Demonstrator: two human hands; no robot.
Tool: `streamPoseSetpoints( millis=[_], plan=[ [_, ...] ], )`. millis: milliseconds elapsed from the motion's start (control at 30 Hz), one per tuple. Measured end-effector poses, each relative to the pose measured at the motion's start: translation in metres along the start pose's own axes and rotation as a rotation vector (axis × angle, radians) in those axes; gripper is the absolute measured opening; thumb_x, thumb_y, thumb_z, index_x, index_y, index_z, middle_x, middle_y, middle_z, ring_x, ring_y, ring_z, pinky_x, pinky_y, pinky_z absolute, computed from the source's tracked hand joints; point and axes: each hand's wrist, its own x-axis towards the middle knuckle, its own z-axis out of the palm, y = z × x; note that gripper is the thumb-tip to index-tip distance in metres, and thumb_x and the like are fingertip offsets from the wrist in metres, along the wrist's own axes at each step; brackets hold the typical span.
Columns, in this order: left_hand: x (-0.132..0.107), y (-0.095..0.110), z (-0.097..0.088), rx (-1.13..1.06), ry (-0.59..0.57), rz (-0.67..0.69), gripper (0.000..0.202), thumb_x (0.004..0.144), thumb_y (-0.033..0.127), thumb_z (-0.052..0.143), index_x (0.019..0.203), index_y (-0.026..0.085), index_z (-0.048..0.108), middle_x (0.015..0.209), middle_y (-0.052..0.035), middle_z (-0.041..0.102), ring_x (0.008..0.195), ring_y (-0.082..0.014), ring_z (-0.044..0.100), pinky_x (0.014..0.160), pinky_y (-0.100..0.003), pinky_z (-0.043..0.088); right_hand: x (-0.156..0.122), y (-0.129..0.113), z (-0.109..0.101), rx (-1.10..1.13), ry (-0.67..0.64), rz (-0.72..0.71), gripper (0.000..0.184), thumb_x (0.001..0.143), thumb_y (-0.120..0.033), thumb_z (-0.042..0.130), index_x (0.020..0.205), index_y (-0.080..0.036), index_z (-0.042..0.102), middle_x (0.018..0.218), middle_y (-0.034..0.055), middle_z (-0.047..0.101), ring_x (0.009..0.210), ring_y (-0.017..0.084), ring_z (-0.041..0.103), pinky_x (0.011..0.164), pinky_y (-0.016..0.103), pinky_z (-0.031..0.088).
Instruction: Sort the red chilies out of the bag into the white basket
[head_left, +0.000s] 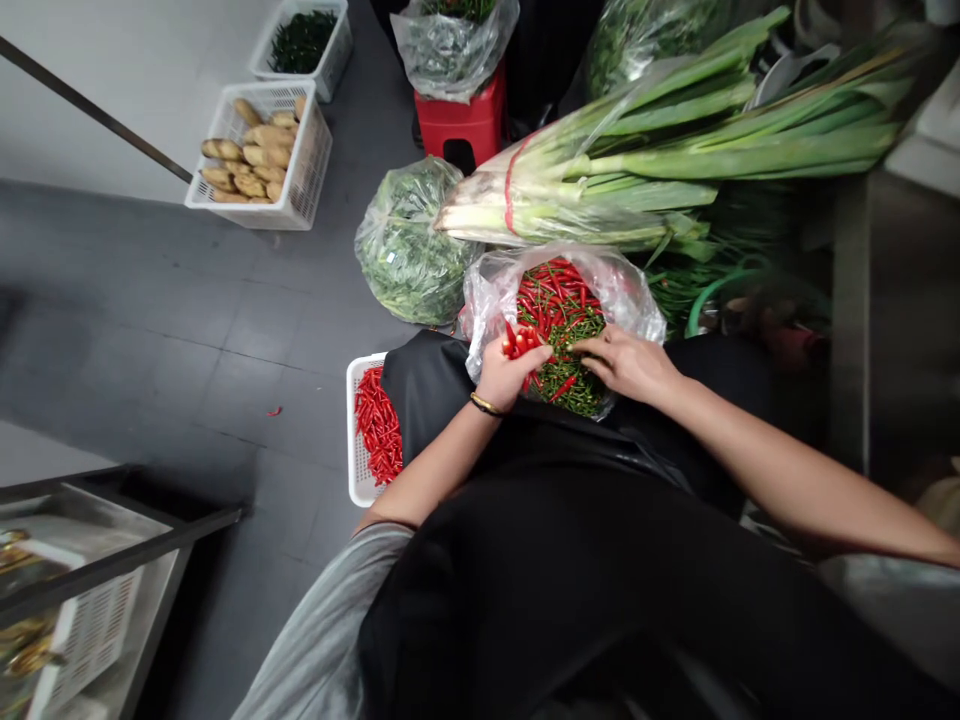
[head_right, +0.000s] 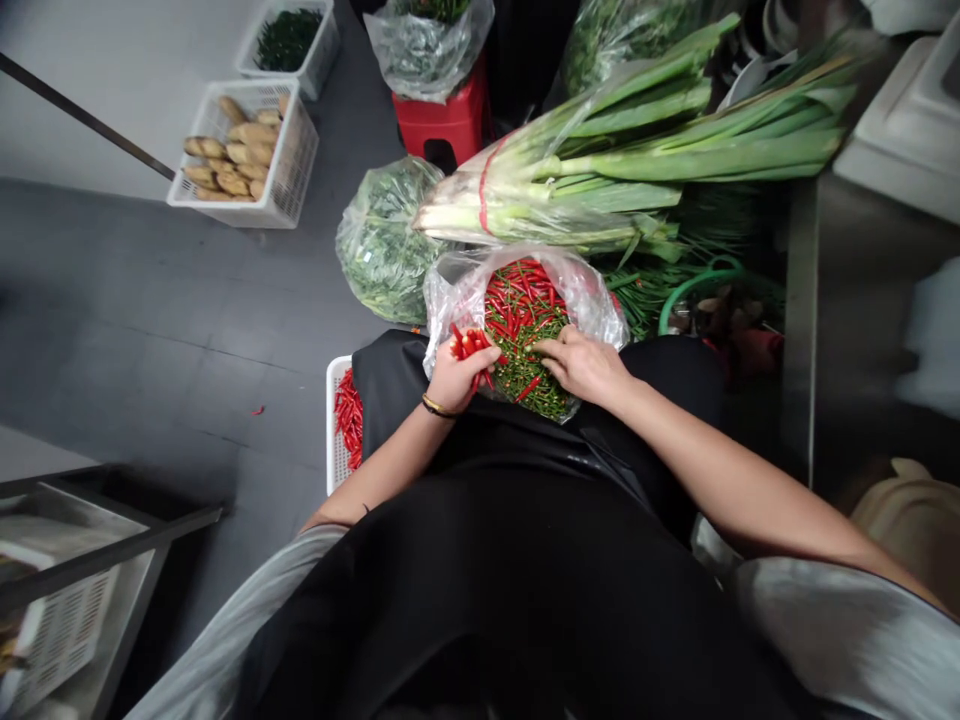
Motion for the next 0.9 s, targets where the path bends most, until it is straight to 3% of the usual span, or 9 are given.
streamPoseSetpoints(
  millis=[133, 267, 333, 433, 533, 633, 767, 833, 900],
  plan=[
    [0.008, -0.028, -0.003, 0.172, -0.091, -0.147, 0.03, 0.06, 0.031, 0.08, 0.069, 0.014, 0.057, 0.061, 0.0041, 0.055, 0.057, -0.0072, 0.046, 0.058, -0.023, 0.039, 0.005, -0.001, 0.009, -0.351, -0.22, -0.165, 0.03, 0.096, -0.032, 0.044, 0.111, -0.024, 0.069, 0.109, 0.0117, 0.058, 0.085, 0.021, 0.06, 0.057, 0.026, 0.033],
    [0.008, -0.043, -0.001, 0.483, -0.183, -0.079, 0.026, 0.062, 0.02, 0.072, 0.058, 0.016, 0.047, 0.053, 0.0077, 0.044, 0.053, -0.0056, 0.036, 0.055, -0.023, 0.031, 0.014, -0.006, 0.0, -0.323, -0.214, -0.214, 0.026, 0.097, -0.03, 0.044, 0.105, -0.019, 0.067, 0.106, 0.0112, 0.057, 0.084, 0.02, 0.06, 0.057, 0.027, 0.032],
    [0.008, -0.043, -0.001, 0.528, -0.229, -0.061, 0.023, 0.063, 0.019, 0.07, 0.059, 0.016, 0.047, 0.053, 0.0079, 0.043, 0.053, -0.0057, 0.036, 0.055, -0.023, 0.031, 0.013, -0.01, -0.007, -0.25, -0.173, -0.209, 0.025, 0.097, -0.032, 0.046, 0.103, -0.018, 0.065, 0.105, 0.01, 0.059, 0.078, 0.018, 0.059, 0.056, 0.027, 0.032],
    [0.007, -0.04, 0.001, 0.428, -0.239, -0.088, 0.022, 0.062, 0.023, 0.072, 0.063, 0.016, 0.051, 0.056, 0.0068, 0.049, 0.053, -0.0059, 0.039, 0.056, -0.022, 0.034, 0.008, -0.016, -0.011, -0.133, -0.072, -0.163, 0.025, 0.097, -0.035, 0.046, 0.095, -0.017, 0.064, 0.097, 0.0097, 0.061, 0.074, 0.018, 0.058, 0.058, 0.028, 0.035],
    [0.004, -0.033, 0.004, 0.185, -0.236, -0.255, 0.024, 0.065, 0.033, 0.074, 0.069, 0.013, 0.061, 0.055, 0.0028, 0.055, 0.047, -0.0068, 0.043, 0.048, -0.023, 0.034, 0.011, -0.017, -0.006, 0.08, 0.069, -0.085, 0.028, 0.097, -0.035, 0.045, 0.083, -0.016, 0.062, 0.086, 0.009, 0.062, 0.079, 0.02, 0.06, 0.069, 0.029, 0.043],
    [0.005, -0.028, 0.002, -0.046, -0.218, -0.405, 0.032, 0.066, 0.039, 0.073, 0.074, 0.009, 0.069, 0.053, -0.0012, 0.058, 0.04, -0.0066, 0.043, 0.039, -0.022, 0.029, 0.029, -0.009, 0.003, 0.155, 0.151, 0.006, 0.033, 0.099, -0.035, 0.039, 0.095, -0.017, 0.066, 0.095, 0.0102, 0.064, 0.086, 0.021, 0.061, 0.077, 0.031, 0.046],
    [0.012, -0.028, -0.011, -0.21, -0.02, -0.445, 0.029, 0.057, 0.034, 0.076, 0.068, 0.009, 0.068, 0.058, -0.0034, 0.065, 0.037, -0.0054, 0.043, 0.034, -0.02, 0.027, 0.065, 0.001, 0.016, -0.136, 0.009, 0.007, 0.038, 0.098, -0.031, 0.038, 0.127, -0.025, 0.061, 0.12, 0.0131, 0.057, 0.094, 0.024, 0.061, 0.073, 0.033, 0.044],
    [0.015, -0.03, -0.017, -0.243, 0.04, -0.446, 0.027, 0.054, 0.032, 0.076, 0.066, 0.009, 0.066, 0.061, -0.0045, 0.067, 0.038, -0.0054, 0.044, 0.034, -0.02, 0.027, 0.08, 0.001, 0.021, -0.243, -0.081, -0.067, 0.038, 0.098, -0.029, 0.037, 0.126, -0.025, 0.061, 0.12, 0.0139, 0.057, 0.097, 0.024, 0.06, 0.074, 0.032, 0.043],
    [0.016, -0.031, -0.02, -0.23, 0.038, -0.439, 0.026, 0.054, 0.031, 0.075, 0.065, 0.009, 0.065, 0.059, -0.0038, 0.066, 0.037, -0.0055, 0.045, 0.034, -0.02, 0.027, 0.09, 0.002, 0.023, -0.262, -0.09, -0.123, 0.035, 0.098, -0.028, 0.036, 0.116, -0.02, 0.065, 0.117, 0.0155, 0.059, 0.1, 0.025, 0.059, 0.076, 0.033, 0.043]
  ],
)
